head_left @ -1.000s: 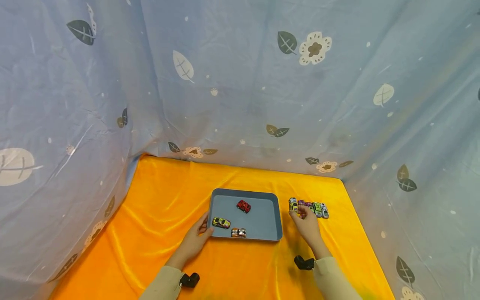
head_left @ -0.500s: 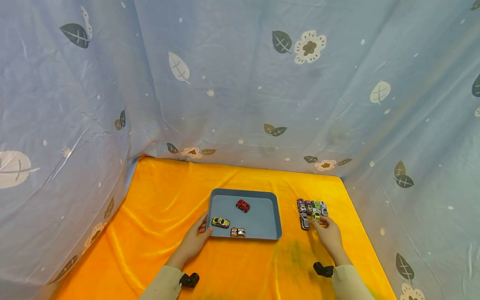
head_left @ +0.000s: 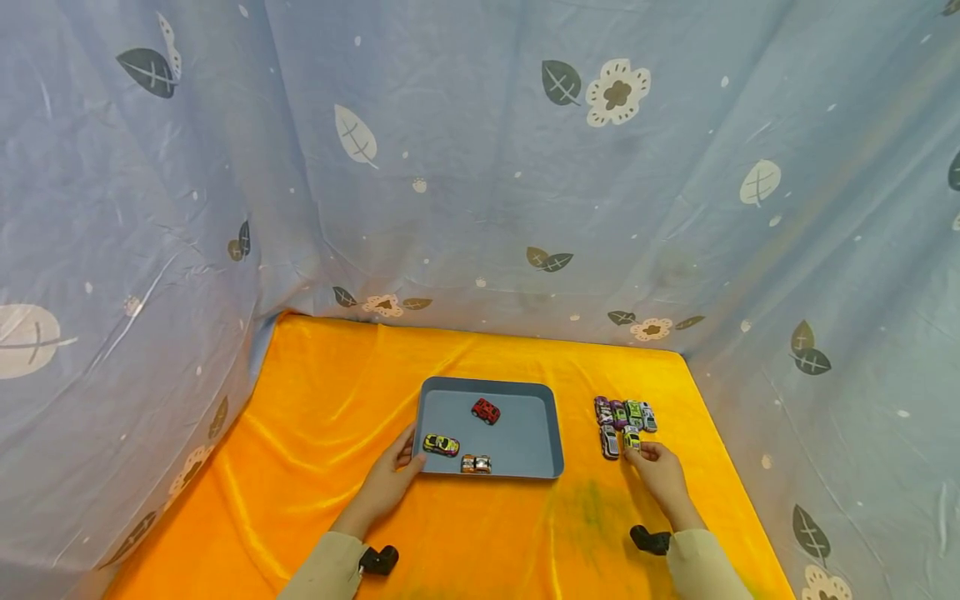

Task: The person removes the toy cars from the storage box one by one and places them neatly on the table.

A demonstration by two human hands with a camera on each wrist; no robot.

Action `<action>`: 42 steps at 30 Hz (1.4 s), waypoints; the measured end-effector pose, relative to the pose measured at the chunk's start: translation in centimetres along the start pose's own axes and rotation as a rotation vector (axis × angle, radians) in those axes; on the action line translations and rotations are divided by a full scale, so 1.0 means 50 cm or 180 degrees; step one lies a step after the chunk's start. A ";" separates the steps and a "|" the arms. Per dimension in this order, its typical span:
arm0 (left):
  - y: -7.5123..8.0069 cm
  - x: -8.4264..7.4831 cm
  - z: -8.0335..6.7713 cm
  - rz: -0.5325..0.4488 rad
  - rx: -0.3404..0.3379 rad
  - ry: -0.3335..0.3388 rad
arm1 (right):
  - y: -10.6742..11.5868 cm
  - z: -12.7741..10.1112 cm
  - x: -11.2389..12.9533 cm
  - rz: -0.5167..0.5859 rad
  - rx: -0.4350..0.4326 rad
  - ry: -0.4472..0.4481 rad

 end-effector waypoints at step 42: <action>0.000 0.009 0.001 -0.0018 0.0028 0.0012 | -0.004 -0.009 0.030 -0.0123 -0.0073 0.0084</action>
Point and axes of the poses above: each hand's wrist, its own z-axis towards the middle knuckle, its own y-axis out of the back of the hand, x = y × z, the point moved 4 cm from there along z, towards the middle knuckle, and after that the axes turned 4 degrees about -x, right-handed, at the moved point
